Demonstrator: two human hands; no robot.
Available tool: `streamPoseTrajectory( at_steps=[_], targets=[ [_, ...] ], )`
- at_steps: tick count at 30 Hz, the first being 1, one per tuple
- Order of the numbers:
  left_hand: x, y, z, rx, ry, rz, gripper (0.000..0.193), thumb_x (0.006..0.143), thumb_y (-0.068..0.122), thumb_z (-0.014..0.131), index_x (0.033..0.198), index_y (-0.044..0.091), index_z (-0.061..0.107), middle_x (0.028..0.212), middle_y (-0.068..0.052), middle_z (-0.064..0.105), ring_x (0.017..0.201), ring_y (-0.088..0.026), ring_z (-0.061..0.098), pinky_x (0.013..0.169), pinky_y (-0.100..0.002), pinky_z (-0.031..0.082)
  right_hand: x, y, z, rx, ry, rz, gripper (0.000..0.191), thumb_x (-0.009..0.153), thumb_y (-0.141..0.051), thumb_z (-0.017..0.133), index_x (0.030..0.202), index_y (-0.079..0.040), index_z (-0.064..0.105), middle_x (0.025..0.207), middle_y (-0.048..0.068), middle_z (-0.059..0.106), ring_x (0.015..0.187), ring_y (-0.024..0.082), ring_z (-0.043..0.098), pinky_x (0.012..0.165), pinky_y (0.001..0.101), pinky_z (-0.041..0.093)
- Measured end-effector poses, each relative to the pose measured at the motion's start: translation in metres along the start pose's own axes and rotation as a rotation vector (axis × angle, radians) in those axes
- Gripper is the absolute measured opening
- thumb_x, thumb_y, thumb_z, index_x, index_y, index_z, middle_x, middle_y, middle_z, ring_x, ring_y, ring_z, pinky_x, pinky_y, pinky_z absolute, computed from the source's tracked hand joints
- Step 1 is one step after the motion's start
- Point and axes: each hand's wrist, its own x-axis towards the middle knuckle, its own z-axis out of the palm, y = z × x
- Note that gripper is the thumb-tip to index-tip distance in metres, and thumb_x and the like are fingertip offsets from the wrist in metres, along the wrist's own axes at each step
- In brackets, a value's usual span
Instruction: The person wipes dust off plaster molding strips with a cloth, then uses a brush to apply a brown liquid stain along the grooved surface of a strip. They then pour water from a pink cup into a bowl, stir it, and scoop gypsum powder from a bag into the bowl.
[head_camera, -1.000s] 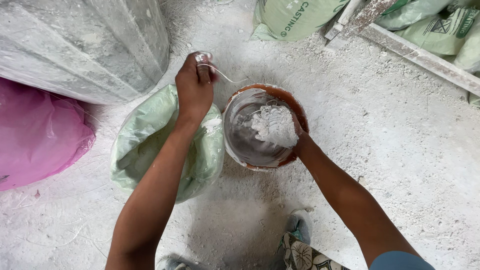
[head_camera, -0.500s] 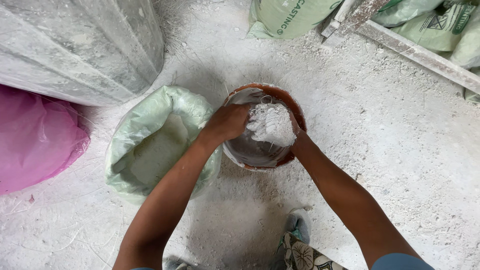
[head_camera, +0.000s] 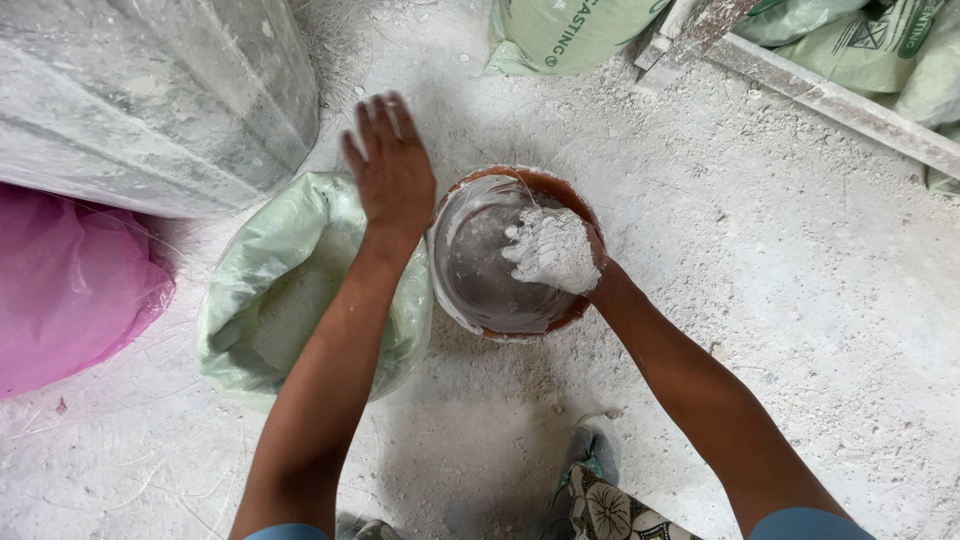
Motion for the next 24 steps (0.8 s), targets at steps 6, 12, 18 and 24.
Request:
streamPoseTrajectory(
  at_steps=[6,12,18,24],
  targets=[
    [-0.030,0.026,0.015,-0.396,-0.388,0.357,0.062,0.088,0.011,0.059,0.149,0.013,0.048,0.162,-0.022,0.028,0.149,-0.040,0.026,0.116,-0.060,0.024,0.002,-0.002,0.009,1.045,0.005,0.322,0.043,0.096,-0.037,0.061,0.136,-0.021,0.062,0.139,0.001,0.066,0.127,0.023,0.061,0.110,0.0400,0.046],
    [-0.031,0.035,0.025,-0.049,-0.292,0.488,0.017,0.094,0.027,0.068,0.109,0.024,0.075,0.158,-0.010,0.041,0.147,-0.032,0.032,0.116,-0.058,0.027,0.006,-0.007,0.006,0.118,-0.038,0.094,0.044,0.093,-0.041,0.064,0.133,-0.022,0.063,0.136,0.001,0.067,0.125,0.021,0.061,0.109,0.0403,0.044],
    [0.000,0.021,0.009,-0.261,-0.235,0.322,0.023,0.089,0.016,0.069,0.110,0.014,0.077,0.123,-0.004,0.069,0.120,-0.024,0.059,0.105,-0.053,0.040,0.007,-0.007,0.006,0.164,-0.038,0.103,0.043,0.094,-0.040,0.063,0.133,-0.020,0.063,0.134,0.003,0.068,0.121,0.021,0.061,0.106,0.0405,0.045],
    [0.035,-0.035,-0.018,-0.104,0.131,-0.207,0.034,0.099,0.025,0.058,0.120,0.000,0.068,0.128,-0.022,0.064,0.114,-0.039,0.061,0.099,-0.052,0.050,0.006,-0.006,0.007,0.198,-0.043,0.119,0.043,0.095,-0.039,0.063,0.133,-0.018,0.063,0.131,0.005,0.068,0.117,0.021,0.062,0.103,0.0406,0.046]
  ],
)
